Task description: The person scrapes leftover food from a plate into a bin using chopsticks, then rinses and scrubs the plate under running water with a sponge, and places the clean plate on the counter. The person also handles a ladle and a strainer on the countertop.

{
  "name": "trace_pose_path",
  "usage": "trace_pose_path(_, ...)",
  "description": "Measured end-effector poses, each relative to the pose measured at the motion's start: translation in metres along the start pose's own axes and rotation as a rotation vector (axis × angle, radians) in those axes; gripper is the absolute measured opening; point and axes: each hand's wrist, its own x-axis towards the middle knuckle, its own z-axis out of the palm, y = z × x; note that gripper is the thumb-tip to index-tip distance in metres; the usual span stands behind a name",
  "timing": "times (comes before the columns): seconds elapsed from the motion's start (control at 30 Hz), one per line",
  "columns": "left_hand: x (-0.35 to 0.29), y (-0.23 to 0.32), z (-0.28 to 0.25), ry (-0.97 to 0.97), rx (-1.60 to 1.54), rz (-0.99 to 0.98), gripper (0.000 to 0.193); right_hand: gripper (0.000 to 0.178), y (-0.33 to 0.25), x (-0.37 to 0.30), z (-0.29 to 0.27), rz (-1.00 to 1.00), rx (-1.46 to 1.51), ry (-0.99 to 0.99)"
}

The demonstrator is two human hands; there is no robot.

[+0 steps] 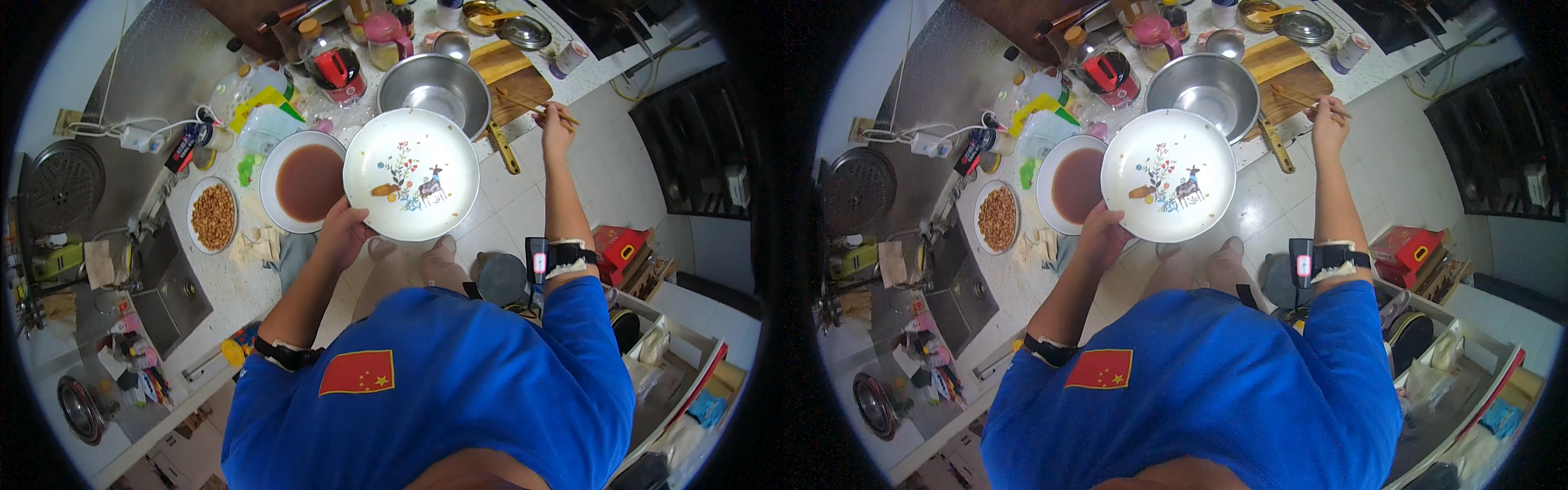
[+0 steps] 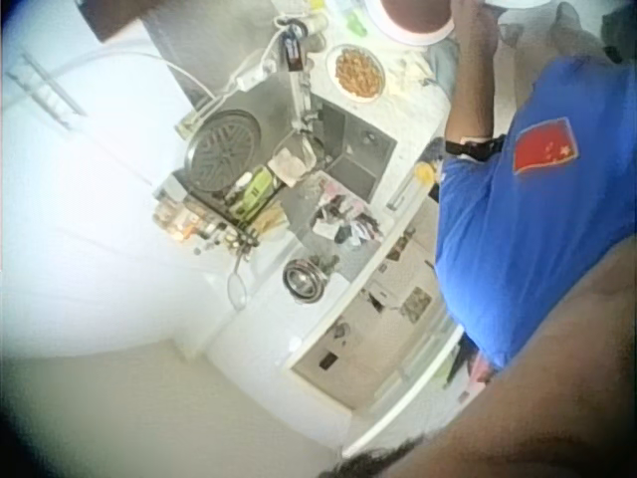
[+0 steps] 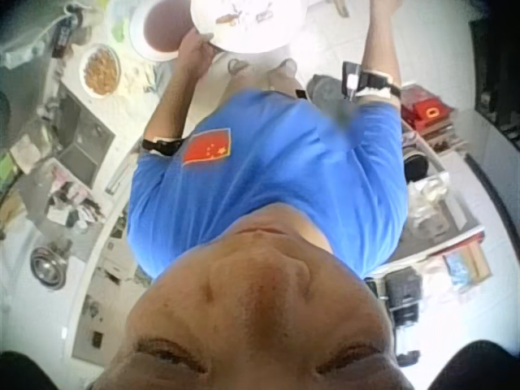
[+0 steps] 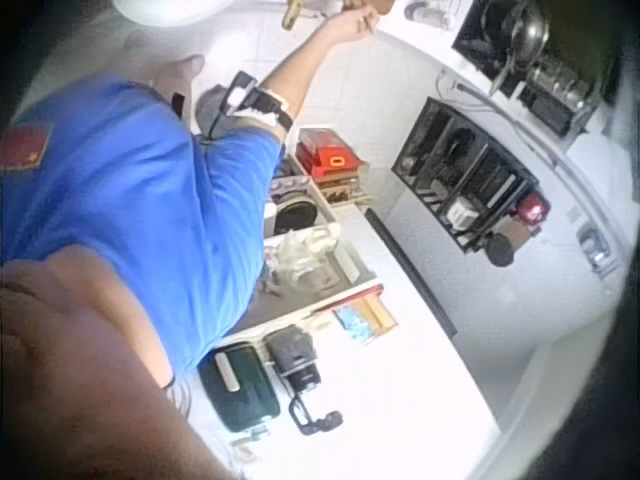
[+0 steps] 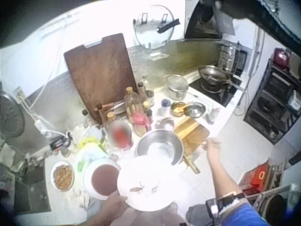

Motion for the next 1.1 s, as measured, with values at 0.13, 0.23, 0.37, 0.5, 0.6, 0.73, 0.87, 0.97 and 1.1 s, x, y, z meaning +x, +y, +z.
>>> trace_pose_path(0.13, 0.018, 0.003, 0.01, 0.016, 0.002, 0.016, 0.047, 0.018, -0.086, -0.036, -0.017, -0.163, 0.136, -0.027)
trace_pose_path(0.23, 0.028, 0.003, 0.012, -0.041, -0.016, 0.01, 0.044, 0.017, -0.147, -0.081, -0.027, -0.138, 0.322, -0.396)
trace_pose_path(0.37, 0.031, 0.003, 0.011, -0.042, -0.022, -0.01, 0.041, 0.016, -0.165, -0.119, -0.001, 0.073, 0.155, -0.809)
trace_pose_path(0.5, 0.039, 0.005, 0.014, -0.056, 0.008, -0.028, 0.04, 0.013, -0.159, -0.12, 0.012, 0.148, 0.122, -0.873)
trace_pose_path(0.6, 0.05, 0.005, 0.018, -0.077, 0.02, -0.046, 0.041, 0.012, -0.156, -0.113, 0.015, 0.139, 0.095, -0.869)
trace_pose_path(0.73, 0.061, 0.004, 0.017, -0.062, 0.02, -0.065, 0.042, 0.015, -0.152, -0.106, 0.014, 0.162, 0.127, -0.836)
trace_pose_path(0.87, 0.065, 0.003, 0.012, -0.091, 0.011, -0.059, 0.043, 0.018, -0.145, -0.069, -0.014, 0.071, 0.294, -0.508)
trace_pose_path(0.97, 0.063, 0.005, 0.01, -0.033, 0.022, -0.038, 0.042, 0.018, -0.126, -0.02, -0.044, -0.068, 0.309, -0.113)
trace_pose_path(1.1, 0.056, 0.008, 0.01, 0.039, 0.018, 0.013, 0.042, 0.017, -0.055, 0.03, -0.038, -0.007, 0.026, -0.065)
